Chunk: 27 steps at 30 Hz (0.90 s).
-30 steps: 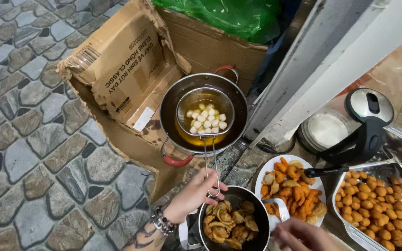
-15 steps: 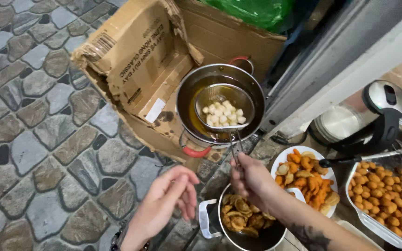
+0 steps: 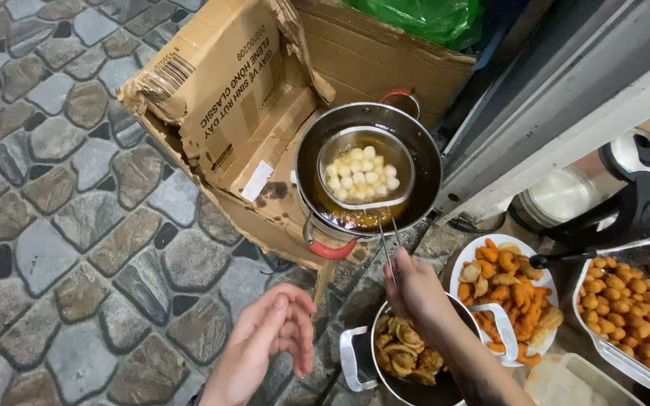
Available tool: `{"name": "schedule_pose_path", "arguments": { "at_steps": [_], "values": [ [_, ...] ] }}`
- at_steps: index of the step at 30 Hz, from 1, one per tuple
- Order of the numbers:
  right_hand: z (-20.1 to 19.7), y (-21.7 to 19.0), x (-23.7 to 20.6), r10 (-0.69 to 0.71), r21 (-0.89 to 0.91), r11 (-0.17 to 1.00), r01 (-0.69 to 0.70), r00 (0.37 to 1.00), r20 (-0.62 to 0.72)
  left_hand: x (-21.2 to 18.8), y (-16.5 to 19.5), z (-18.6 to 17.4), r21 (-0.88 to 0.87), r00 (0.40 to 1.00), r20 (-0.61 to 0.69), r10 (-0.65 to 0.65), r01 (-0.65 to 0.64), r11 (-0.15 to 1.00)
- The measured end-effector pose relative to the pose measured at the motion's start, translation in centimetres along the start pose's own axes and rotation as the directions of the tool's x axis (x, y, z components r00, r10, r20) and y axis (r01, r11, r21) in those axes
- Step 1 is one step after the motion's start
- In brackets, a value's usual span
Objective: The person deep-fries small round snack balls in a pot of hot oil set on the floor. They place raw balls into a mesh skimmer, lower it into the oil, stir and turn the balls with chopsticks while they fry, then lift the skimmer and transfer the fried balls into a bowl, repeating the cycle with additional batches.
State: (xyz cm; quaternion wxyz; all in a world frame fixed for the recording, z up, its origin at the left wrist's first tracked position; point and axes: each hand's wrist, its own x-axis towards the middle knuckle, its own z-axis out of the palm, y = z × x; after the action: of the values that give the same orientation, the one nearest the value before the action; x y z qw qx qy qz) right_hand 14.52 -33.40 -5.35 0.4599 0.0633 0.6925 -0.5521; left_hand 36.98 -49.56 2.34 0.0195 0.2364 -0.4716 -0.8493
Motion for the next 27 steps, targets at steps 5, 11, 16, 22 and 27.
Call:
{"name": "schedule_pose_path", "arguments": {
  "at_steps": [5,11,16,22,27],
  "values": [
    [0.2,-0.3,-0.1,-0.023,-0.003,1.000,0.023,1.000,0.010,0.8,-0.2,-0.1,-0.011,0.999,0.022,0.023,-0.023,1.000],
    [0.3,-0.2,0.2,-0.004,-0.012,1.000,0.004,1.000,-0.022,1.6,-0.5,-0.6,-0.007,0.999,0.026,0.040,-0.040,0.999],
    [0.3,0.4,0.0,-0.023,0.032,0.999,0.023,1.000,0.001,1.7,-1.3,-0.7,-0.049,0.992,-0.060,0.108,-0.111,0.993],
    [0.3,0.4,-0.2,-0.110,-0.012,0.994,0.110,0.994,0.001,1.2,-2.1,-1.3,-0.039,0.971,-0.089,0.222,-0.226,0.973],
    [0.4,0.2,-0.4,0.012,-0.004,1.000,-0.012,1.000,-0.026,0.9,-2.1,-1.4,-0.055,0.976,-0.134,0.173,-0.181,0.982]
  ]
}}
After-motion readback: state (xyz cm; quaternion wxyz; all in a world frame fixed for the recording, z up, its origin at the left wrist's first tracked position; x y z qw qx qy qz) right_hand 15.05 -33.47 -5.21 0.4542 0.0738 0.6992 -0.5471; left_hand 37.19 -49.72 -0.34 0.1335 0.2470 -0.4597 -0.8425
